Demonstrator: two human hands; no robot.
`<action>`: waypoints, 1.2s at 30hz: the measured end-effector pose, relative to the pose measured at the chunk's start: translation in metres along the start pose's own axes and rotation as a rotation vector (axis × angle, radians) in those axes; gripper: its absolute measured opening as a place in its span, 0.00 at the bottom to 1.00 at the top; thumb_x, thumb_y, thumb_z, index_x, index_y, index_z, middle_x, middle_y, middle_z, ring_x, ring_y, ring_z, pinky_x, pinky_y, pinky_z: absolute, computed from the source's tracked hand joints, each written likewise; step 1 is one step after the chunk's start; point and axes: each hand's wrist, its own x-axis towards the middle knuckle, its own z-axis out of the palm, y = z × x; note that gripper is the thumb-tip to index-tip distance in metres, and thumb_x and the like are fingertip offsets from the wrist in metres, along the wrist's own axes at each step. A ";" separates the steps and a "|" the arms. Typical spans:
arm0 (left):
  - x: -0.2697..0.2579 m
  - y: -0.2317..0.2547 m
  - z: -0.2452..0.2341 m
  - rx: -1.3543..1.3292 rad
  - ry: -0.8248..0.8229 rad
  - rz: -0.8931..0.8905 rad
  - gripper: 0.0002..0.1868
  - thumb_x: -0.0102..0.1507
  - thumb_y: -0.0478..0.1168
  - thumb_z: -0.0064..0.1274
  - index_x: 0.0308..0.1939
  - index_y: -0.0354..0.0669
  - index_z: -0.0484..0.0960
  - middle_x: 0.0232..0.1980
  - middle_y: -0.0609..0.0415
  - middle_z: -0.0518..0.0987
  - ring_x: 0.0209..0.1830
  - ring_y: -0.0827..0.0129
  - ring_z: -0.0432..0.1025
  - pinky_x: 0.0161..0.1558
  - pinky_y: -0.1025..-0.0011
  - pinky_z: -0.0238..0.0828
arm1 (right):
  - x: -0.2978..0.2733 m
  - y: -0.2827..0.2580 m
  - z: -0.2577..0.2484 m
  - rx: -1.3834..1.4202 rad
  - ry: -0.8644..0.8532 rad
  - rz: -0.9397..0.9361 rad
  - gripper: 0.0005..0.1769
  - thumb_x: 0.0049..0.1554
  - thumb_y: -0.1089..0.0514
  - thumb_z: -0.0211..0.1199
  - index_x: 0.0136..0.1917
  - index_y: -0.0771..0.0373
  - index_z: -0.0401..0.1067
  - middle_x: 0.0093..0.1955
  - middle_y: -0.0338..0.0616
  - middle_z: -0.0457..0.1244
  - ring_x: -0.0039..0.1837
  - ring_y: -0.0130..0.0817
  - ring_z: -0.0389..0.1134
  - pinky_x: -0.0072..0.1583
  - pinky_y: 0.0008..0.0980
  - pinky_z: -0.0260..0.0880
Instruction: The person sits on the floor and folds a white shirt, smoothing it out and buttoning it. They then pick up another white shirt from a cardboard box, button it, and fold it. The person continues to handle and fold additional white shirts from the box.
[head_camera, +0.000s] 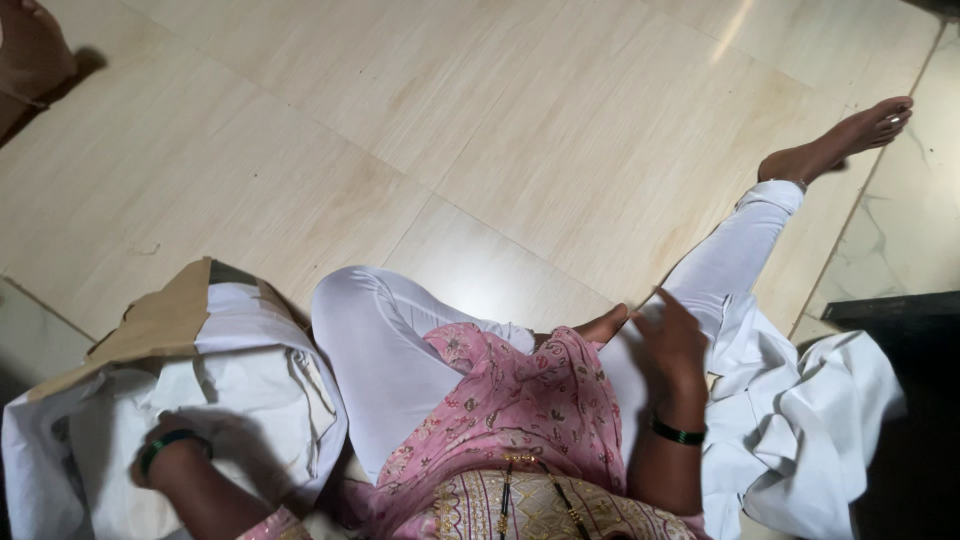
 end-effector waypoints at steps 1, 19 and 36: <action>0.005 0.009 0.023 -0.052 -0.077 -0.019 0.43 0.54 0.59 0.65 0.66 0.51 0.61 0.69 0.38 0.59 0.68 0.42 0.59 0.54 0.36 0.65 | 0.003 -0.027 0.007 -0.016 -0.165 -0.125 0.40 0.53 0.39 0.66 0.76 0.51 0.65 0.64 0.52 0.68 0.64 0.49 0.70 0.67 0.45 0.68; 0.006 -0.002 0.054 -0.702 0.313 -0.108 0.46 0.58 0.62 0.71 0.68 0.37 0.70 0.56 0.33 0.79 0.57 0.37 0.74 0.55 0.47 0.72 | 0.023 -0.044 0.130 0.211 -0.522 -0.234 0.29 0.58 0.43 0.62 0.69 0.58 0.69 0.51 0.49 0.71 0.55 0.44 0.73 0.58 0.38 0.69; -0.183 0.168 -0.213 -2.115 -0.077 1.371 0.14 0.77 0.36 0.57 0.61 0.29 0.76 0.44 0.56 0.81 0.38 0.79 0.73 0.37 0.82 0.66 | 0.017 -0.045 0.127 0.482 -0.654 -0.163 0.28 0.60 0.50 0.60 0.70 0.63 0.67 0.58 0.54 0.70 0.60 0.42 0.72 0.62 0.36 0.69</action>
